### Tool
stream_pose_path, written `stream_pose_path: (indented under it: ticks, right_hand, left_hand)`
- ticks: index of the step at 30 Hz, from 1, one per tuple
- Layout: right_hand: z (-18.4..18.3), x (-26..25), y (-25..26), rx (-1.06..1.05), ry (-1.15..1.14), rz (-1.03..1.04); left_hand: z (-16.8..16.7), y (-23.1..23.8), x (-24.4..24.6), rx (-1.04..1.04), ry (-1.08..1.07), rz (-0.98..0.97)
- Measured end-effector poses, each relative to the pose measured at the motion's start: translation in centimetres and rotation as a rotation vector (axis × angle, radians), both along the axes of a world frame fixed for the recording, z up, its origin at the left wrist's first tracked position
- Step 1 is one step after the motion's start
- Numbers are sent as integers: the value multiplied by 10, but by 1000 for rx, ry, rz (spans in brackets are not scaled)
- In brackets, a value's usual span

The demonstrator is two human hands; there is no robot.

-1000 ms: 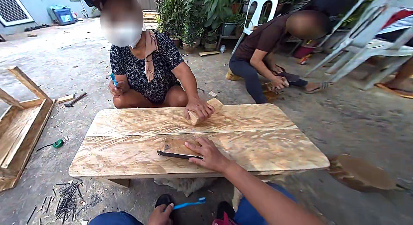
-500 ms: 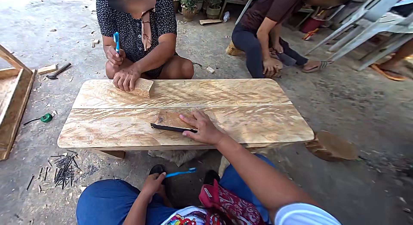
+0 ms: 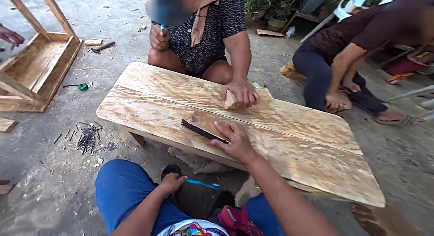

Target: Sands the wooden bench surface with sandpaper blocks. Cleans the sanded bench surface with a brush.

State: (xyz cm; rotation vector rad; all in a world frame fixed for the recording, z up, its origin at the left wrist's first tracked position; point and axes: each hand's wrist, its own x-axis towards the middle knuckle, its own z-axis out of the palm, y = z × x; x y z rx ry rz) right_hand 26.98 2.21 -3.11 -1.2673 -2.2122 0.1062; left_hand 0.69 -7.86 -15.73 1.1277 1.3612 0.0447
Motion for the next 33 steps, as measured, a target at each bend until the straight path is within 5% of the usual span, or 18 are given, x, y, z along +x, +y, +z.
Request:
stream_pose_path:
  ticks: [10,19,25,29,33]
  right_hand:
    - [30,-220,73,-275,-131,51]
    - [5,-119,37,-9,-13,178]
    - [10,-216,50,9,4,91]
    - [29,-299,75,-205,-88,89]
    - [41,-297,81,-306,-140,135]
  left_hand:
    - [15,7,11,34,90,-84]
    - [10,-1,-11,-2,-4,4]
    - [17,9,-2,-5,-60,-62]
    - [15,16,2,29,-35,-98]
    - [5,16,2,44,9,-81]
